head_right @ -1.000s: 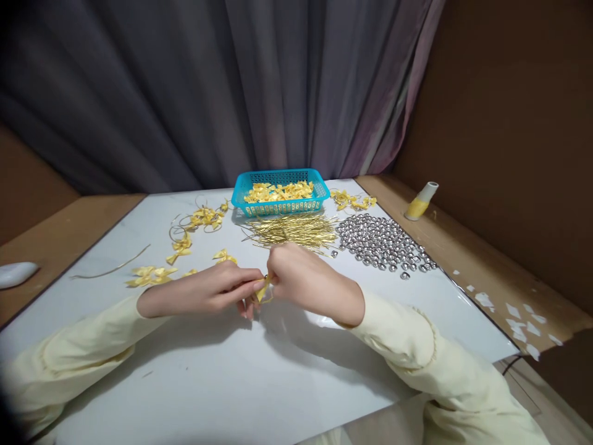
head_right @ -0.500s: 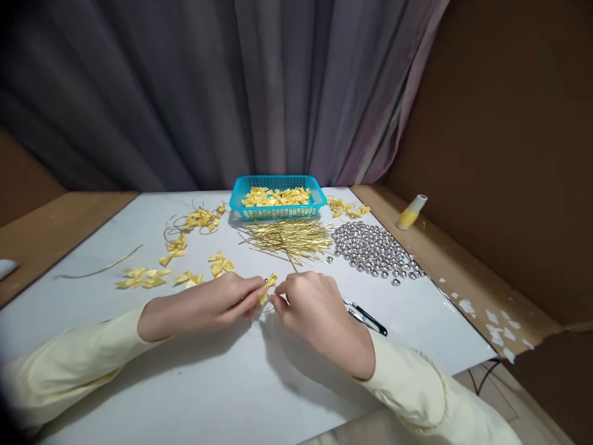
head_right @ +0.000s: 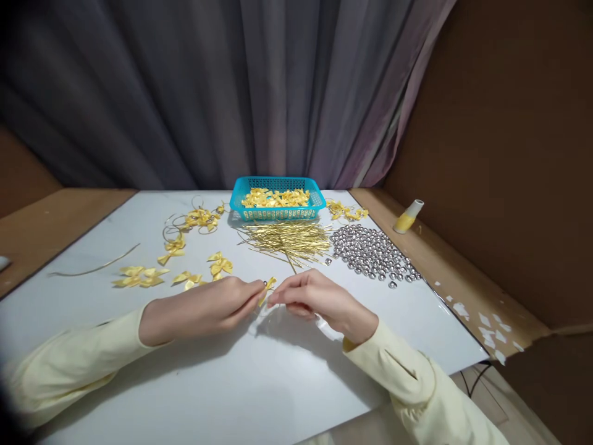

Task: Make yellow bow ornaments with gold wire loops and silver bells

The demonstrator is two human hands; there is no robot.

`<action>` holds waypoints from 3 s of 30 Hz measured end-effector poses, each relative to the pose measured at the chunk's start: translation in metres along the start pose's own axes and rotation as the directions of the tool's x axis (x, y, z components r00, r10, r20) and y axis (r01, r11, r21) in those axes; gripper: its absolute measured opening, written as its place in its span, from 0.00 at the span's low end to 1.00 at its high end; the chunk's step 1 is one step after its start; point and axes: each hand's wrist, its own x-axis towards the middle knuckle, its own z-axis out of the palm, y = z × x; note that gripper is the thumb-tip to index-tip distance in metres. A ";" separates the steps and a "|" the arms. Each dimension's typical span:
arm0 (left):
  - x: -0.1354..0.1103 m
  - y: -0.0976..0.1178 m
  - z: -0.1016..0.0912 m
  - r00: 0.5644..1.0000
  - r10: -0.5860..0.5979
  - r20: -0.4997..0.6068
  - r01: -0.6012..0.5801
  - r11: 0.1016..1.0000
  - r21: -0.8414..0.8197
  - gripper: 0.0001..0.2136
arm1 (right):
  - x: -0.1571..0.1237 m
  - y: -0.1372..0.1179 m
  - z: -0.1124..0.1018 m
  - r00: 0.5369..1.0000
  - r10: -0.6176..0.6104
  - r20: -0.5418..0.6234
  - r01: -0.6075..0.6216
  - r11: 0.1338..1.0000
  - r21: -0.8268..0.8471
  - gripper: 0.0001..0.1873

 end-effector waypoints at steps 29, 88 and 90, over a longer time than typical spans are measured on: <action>-0.006 0.001 -0.028 0.937 0.164 0.309 0.031 0.841 -0.540 0.14 | -0.034 -0.013 -0.028 0.872 -0.394 -0.290 0.254 0.871 -0.421 0.16; -0.006 0.004 -0.029 0.922 0.137 0.361 0.027 0.910 -0.414 0.13 | -0.022 -0.001 0.036 0.922 -0.388 0.017 0.144 0.302 -0.942 0.09; -0.006 0.004 -0.029 0.925 0.137 0.354 0.022 0.912 -0.409 0.13 | -0.022 -0.001 0.036 0.919 -0.393 0.016 0.142 0.293 -0.946 0.09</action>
